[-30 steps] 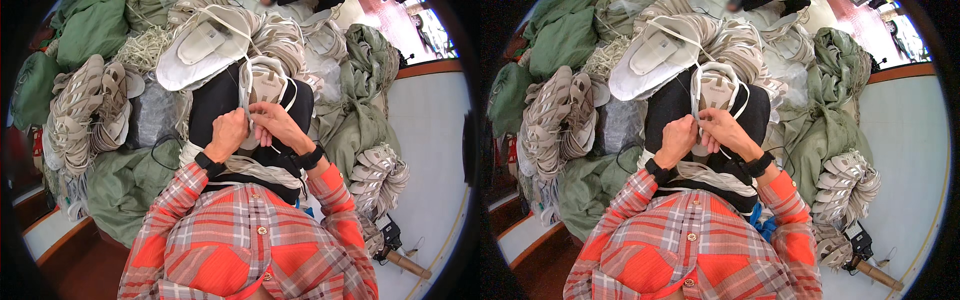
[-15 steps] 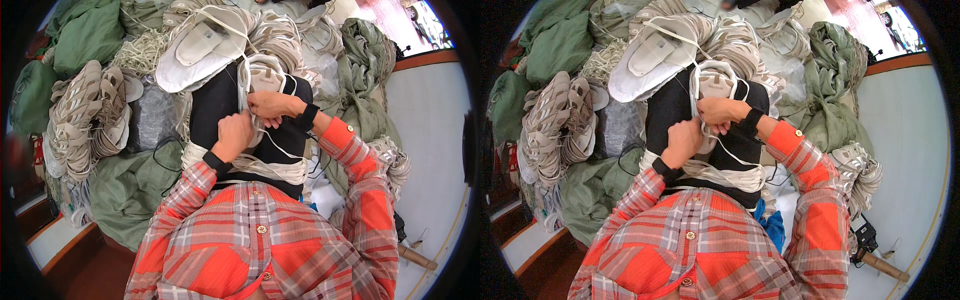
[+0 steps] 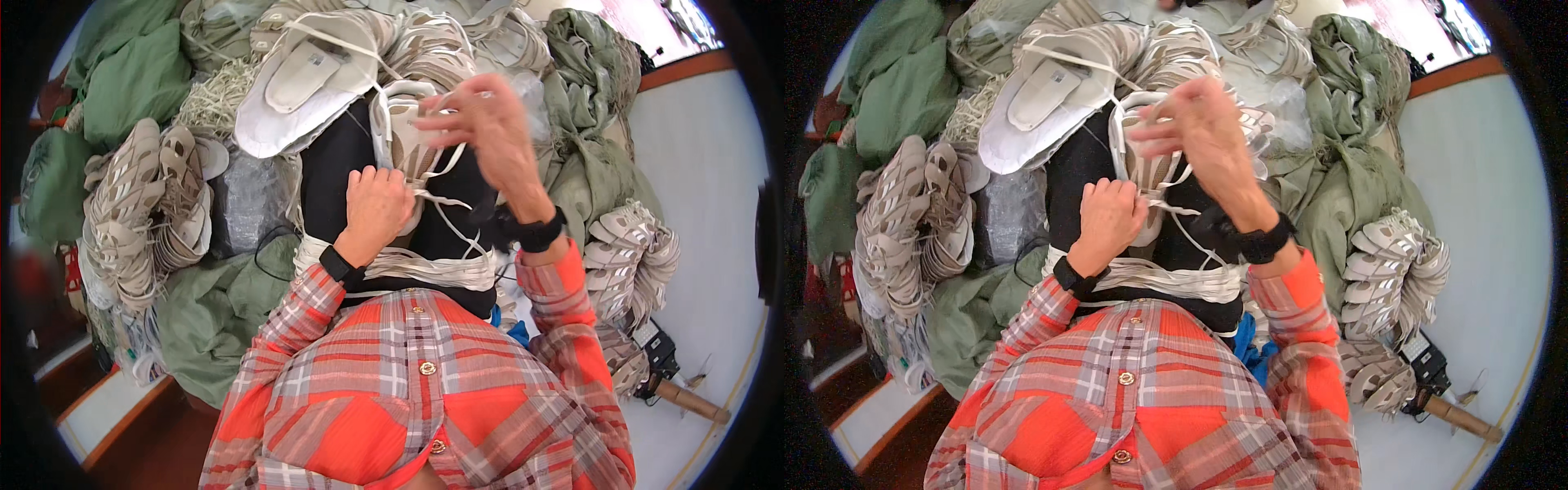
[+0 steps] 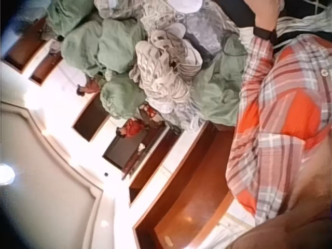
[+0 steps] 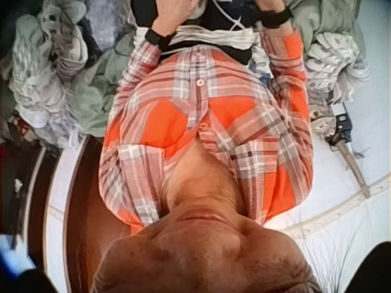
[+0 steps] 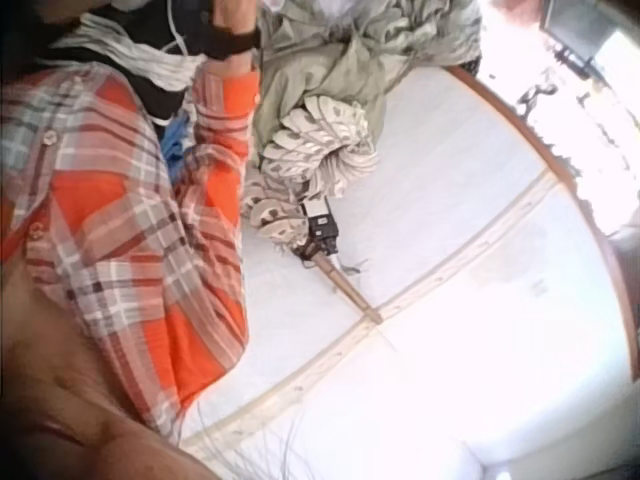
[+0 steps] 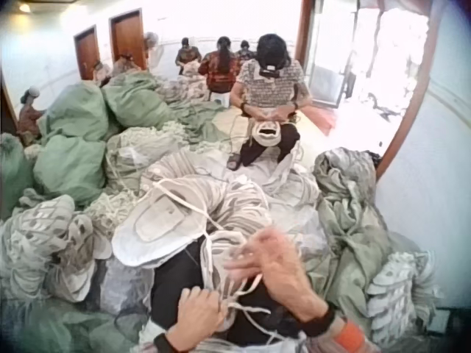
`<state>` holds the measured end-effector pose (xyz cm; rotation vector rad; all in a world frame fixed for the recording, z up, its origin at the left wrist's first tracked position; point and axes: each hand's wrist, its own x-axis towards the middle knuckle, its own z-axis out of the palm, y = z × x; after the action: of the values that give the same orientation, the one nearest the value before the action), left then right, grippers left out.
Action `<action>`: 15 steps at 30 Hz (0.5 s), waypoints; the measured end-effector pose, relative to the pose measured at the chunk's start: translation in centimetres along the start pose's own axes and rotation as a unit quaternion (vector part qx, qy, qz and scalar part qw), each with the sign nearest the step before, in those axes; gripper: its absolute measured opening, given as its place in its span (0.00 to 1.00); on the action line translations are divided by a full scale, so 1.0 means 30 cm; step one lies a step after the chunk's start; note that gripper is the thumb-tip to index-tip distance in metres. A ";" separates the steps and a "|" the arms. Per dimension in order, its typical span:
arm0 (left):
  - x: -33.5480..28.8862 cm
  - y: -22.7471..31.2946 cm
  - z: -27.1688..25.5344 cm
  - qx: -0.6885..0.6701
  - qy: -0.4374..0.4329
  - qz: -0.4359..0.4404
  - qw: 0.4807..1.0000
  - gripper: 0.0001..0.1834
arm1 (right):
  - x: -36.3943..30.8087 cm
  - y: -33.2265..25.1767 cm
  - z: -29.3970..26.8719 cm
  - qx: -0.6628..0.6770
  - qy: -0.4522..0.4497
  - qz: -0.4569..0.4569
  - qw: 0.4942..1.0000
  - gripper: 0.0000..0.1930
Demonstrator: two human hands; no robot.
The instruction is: Lacing a series of shoes in a manufacturing environment.
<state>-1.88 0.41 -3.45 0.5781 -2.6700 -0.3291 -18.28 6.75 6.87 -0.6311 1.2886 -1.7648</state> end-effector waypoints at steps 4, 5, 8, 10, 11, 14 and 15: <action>0.001 -0.022 -0.033 -0.047 -0.144 -0.054 0.987 0.09 | -0.022 0.103 -0.019 0.184 -0.030 0.012 0.982 0.09; 0.021 -0.058 -0.050 -0.178 -0.234 -0.105 0.950 0.10 | -0.034 0.107 -0.031 0.187 -0.027 0.009 0.982 0.09; 0.025 -0.110 -0.211 -0.543 -0.258 -0.143 0.787 0.12 | -0.076 0.051 -0.168 0.220 -0.041 0.012 0.974 0.08; -0.004 -0.152 -0.326 -0.651 -0.218 -0.106 0.720 0.12 | -0.134 -0.105 -0.488 0.100 0.217 -0.121 0.963 0.08; -0.006 -0.177 -0.359 -0.696 -0.201 -0.063 0.686 0.11 | -0.213 -0.191 -0.692 -0.279 0.227 -0.337 0.870 0.07; 0.019 -0.288 -0.336 -0.605 -0.236 -0.026 0.760 0.09 | -0.534 -0.478 -1.335 0.249 0.298 -0.364 0.846 0.05; 0.042 -0.279 -0.319 -0.607 -0.235 -0.025 0.759 0.09 | -0.599 -0.488 -1.437 0.214 0.316 -0.384 0.841 0.05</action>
<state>3.96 -8.92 3.00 0.1067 -2.1126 -2.1979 -47.71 45.86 7.10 -0.3090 1.0151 -3.0113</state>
